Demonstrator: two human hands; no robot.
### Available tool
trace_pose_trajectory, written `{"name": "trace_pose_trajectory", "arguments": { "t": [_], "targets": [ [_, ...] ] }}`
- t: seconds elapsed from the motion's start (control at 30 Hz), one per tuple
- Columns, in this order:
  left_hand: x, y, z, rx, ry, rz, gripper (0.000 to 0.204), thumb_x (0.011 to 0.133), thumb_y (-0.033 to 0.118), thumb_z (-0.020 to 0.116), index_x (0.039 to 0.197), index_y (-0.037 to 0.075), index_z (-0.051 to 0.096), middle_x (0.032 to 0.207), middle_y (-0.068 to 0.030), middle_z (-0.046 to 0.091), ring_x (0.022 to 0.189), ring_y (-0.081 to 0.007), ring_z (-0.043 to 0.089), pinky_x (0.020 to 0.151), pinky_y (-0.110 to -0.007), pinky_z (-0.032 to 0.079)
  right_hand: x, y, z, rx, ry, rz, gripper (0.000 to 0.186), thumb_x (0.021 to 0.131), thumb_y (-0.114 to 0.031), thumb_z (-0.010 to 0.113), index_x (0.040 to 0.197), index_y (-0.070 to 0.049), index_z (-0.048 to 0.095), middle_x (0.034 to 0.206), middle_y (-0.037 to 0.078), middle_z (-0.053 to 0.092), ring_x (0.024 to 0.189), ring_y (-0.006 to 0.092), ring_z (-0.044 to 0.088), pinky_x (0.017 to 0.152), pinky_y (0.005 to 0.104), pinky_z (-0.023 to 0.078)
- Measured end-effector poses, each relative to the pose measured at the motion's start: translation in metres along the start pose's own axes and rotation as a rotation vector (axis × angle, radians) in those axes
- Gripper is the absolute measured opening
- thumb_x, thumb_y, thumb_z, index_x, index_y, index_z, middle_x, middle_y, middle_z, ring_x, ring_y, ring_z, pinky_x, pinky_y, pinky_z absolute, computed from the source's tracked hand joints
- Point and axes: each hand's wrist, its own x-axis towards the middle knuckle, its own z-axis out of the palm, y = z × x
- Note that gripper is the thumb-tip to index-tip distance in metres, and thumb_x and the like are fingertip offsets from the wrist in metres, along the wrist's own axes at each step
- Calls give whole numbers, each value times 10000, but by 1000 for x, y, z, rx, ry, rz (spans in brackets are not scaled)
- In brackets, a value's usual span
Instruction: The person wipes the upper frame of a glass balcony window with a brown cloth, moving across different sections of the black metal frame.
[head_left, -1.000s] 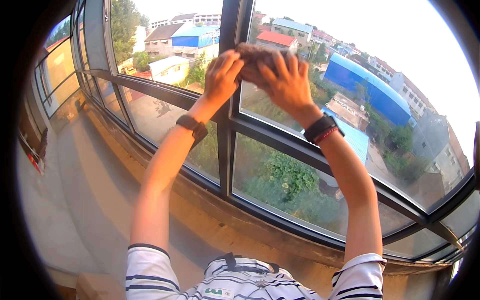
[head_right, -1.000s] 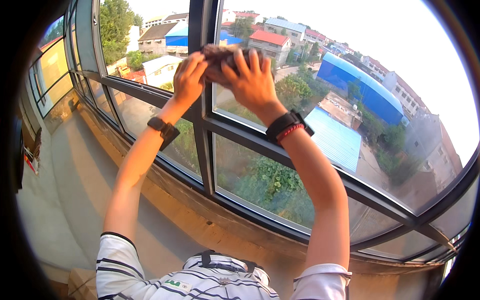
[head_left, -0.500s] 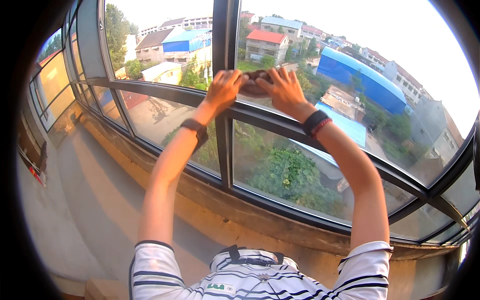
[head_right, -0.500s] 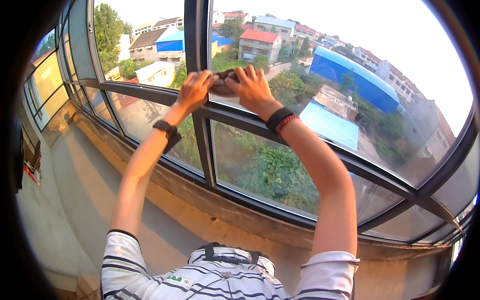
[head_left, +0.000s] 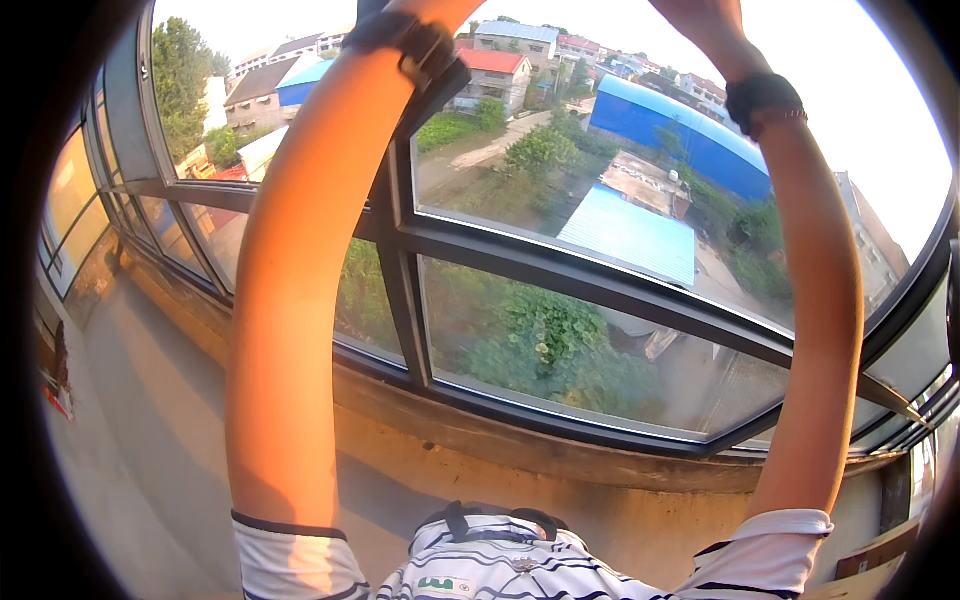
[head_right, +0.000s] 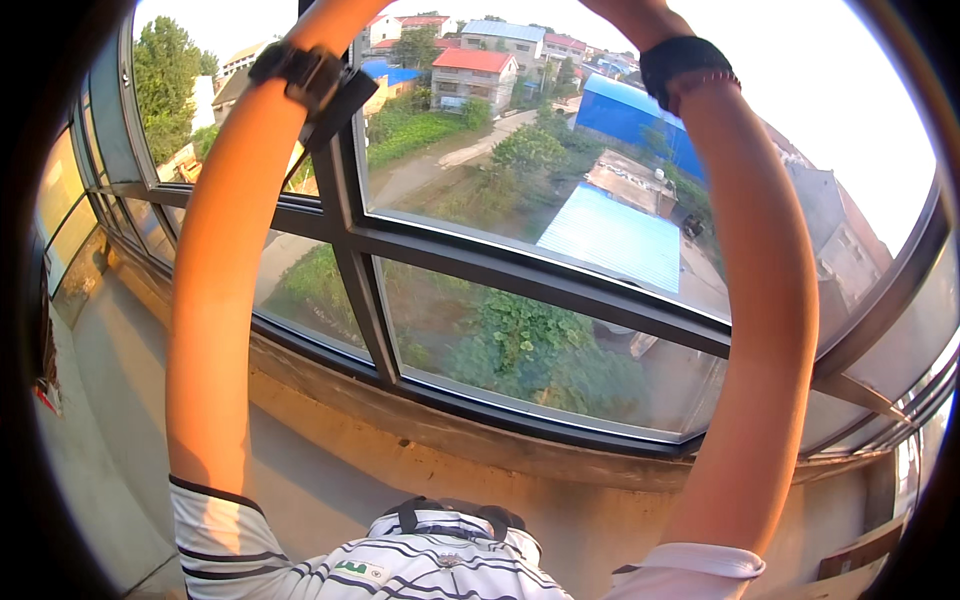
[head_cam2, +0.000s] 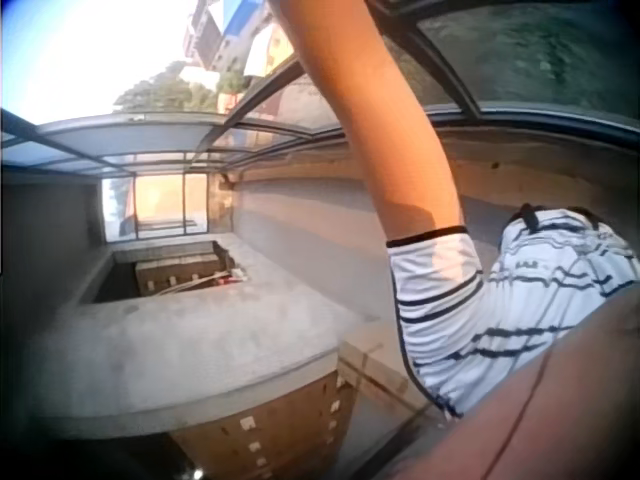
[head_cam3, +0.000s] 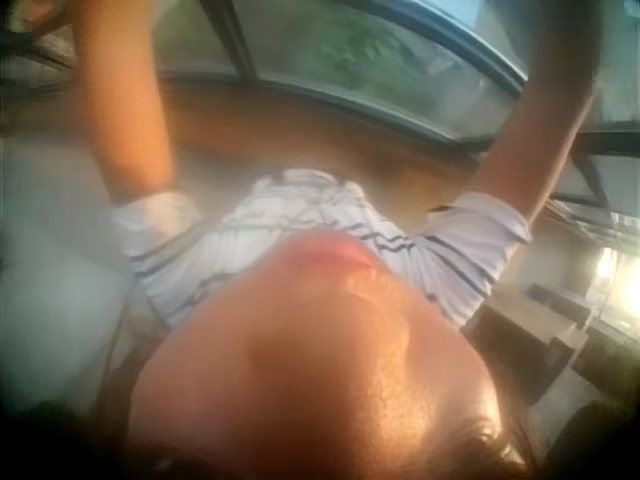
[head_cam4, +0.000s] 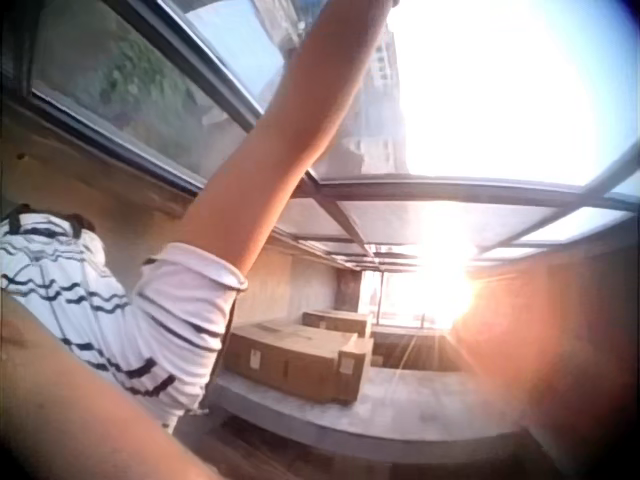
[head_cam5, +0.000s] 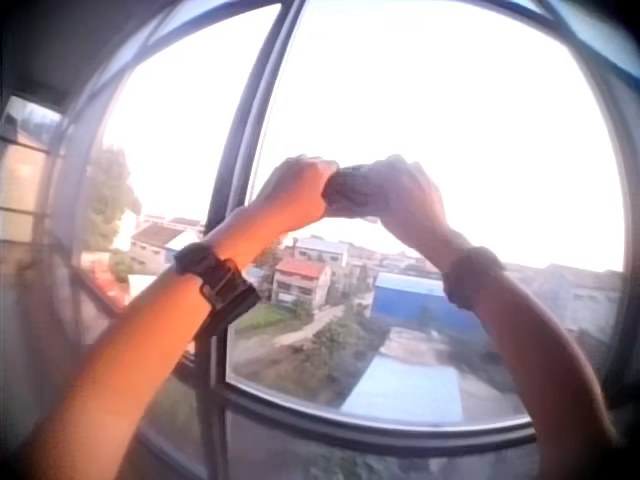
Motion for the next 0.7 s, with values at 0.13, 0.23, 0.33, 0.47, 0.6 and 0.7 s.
{"name": "trace_pose_trajectory", "arguments": {
  "t": [0.13, 0.23, 0.33, 0.47, 0.6, 0.7],
  "targets": [
    [-113, 15, 43, -216, 143, 143, 259, 760, 96, 612, 1016, 129, 607, 1000, -46, 597, 955, -270, 588, 646, -393, 505, -104, -34, 17, 20, -53, -121, 478, 708, -26, 666, 1137, -227, 602, 1117, 66, 535, 1012, 292, 549, 738, 401, 536],
    [-198, 72, 44, -289, -120, 164, 313, 655, 101, 678, 944, 114, 559, 941, -44, 543, 877, -262, 547, 722, -373, 506, -189, -72, 13, 170, -367, -175, 432, 742, -75, 627, 1136, -247, 587, 1112, 84, 468, 965, 287, 509, 728, 370, 555],
    [-260, 111, 49, -433, -408, 214, 314, 625, 85, 648, 928, 67, 565, 914, -64, 523, 873, -258, 529, 749, -369, 483, -253, -104, 13, 299, -543, -217, 403, 752, -87, 606, 1128, -224, 563, 1095, 95, 465, 959, 290, 504, 738, 372, 530],
    [-254, 113, 49, -372, -373, 328, 243, 672, 123, 668, 895, 78, 579, 905, -47, 531, 864, -229, 535, 746, -348, 467, -262, -111, 9, 216, -523, -167, 407, 750, -84, 607, 1132, -219, 569, 1062, 82, 475, 957, 279, 509, 751, 381, 502],
    [-202, 92, 47, -191, -303, 457, 222, 707, 166, 686, 892, 90, 590, 882, -35, 535, 825, -213, 551, 765, -337, 447, -226, -84, 2, 169, -419, -153, 395, 747, -75, 610, 1115, -219, 592, 1037, 75, 487, 958, 268, 511, 740, 380, 486],
    [-139, 63, 60, -73, -27, 511, 178, 743, 163, 674, 893, 111, 594, 867, -34, 539, 806, -209, 568, 780, -354, 439, -170, -40, -9, -23, -333, -232, 457, 707, -30, 648, 1115, -228, 599, 1059, 36, 503, 980, 256, 516, 781, 363, 495]
  ]
}}
